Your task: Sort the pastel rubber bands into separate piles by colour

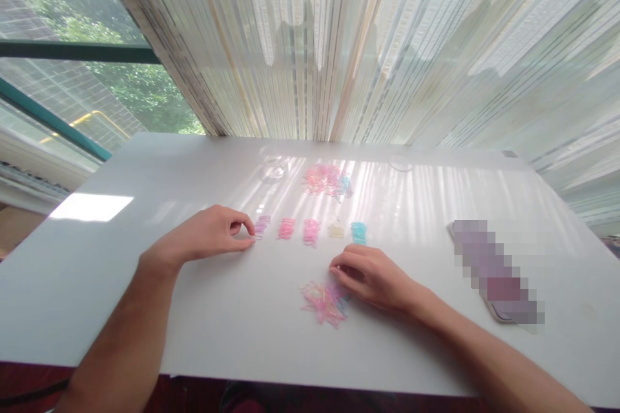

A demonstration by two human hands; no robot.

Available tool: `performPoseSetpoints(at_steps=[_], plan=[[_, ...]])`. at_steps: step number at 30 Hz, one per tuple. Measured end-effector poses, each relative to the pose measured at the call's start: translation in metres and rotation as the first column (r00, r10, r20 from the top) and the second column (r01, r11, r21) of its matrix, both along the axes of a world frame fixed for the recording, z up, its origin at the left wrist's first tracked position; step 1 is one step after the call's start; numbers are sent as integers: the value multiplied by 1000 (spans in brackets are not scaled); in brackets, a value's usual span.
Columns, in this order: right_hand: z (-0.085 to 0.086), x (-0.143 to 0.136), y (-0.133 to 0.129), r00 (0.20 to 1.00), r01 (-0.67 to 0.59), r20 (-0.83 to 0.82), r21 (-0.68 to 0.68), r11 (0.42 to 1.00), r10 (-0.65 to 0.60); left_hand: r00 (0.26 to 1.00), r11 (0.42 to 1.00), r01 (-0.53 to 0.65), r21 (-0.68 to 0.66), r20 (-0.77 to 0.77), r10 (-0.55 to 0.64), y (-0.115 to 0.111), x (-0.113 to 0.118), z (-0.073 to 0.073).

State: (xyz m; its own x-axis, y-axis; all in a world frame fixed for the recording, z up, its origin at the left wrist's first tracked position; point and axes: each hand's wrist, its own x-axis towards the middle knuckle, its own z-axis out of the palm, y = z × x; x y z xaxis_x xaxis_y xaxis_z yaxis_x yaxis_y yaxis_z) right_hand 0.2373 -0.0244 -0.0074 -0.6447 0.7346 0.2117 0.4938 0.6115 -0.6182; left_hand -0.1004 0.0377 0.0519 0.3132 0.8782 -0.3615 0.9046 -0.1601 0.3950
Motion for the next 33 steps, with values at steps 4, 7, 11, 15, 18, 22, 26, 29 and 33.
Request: performPoseSetpoints(at_steps=[4, 7, 11, 15, 18, 22, 26, 29, 33], plan=[[1, 0, 0, 1000, 0, -4, 2, 1000, 0, 1000, 1000, -8, -3, -14, 8, 0, 2, 0], [1, 0, 0, 1000, 2, -3, 3, 1000, -2, 1000, 1000, -10, 20, -19, 11, -1, 4, -1], [1, 0, 0, 1000, 0, -7, -1, 1000, 0, 999, 999, -13, 47, -28, 14, -1, 7, -2], [1, 0, 0, 1000, -4, -8, -5, 1000, 4, 999, 998, -19, 59, -49, 22, -1, 8, -1], [1, 0, 0, 1000, 0, -14, -2, 1000, 0, 998, 998, -28, 63, -55, 31, 0, 7, 0], [2, 0, 0, 1000, -3, -14, 3, 1000, 3, 999, 996, -44, 83, -11, 45, 1, 3, 0], [1, 0, 0, 1000, 1, -14, 1, 1000, -1, 999, 996, -34, 84, 14, 32, 3, -4, -3], [0, 0, 0, 1000, -2, -14, -2, 1000, 2, 999, 998, -33, 55, -10, 34, 3, -7, -6], [0, 0, 0, 1000, -3, -16, -3, 1000, 3, 1000, 999, -26, 21, -5, 26, 3, -4, -10]])
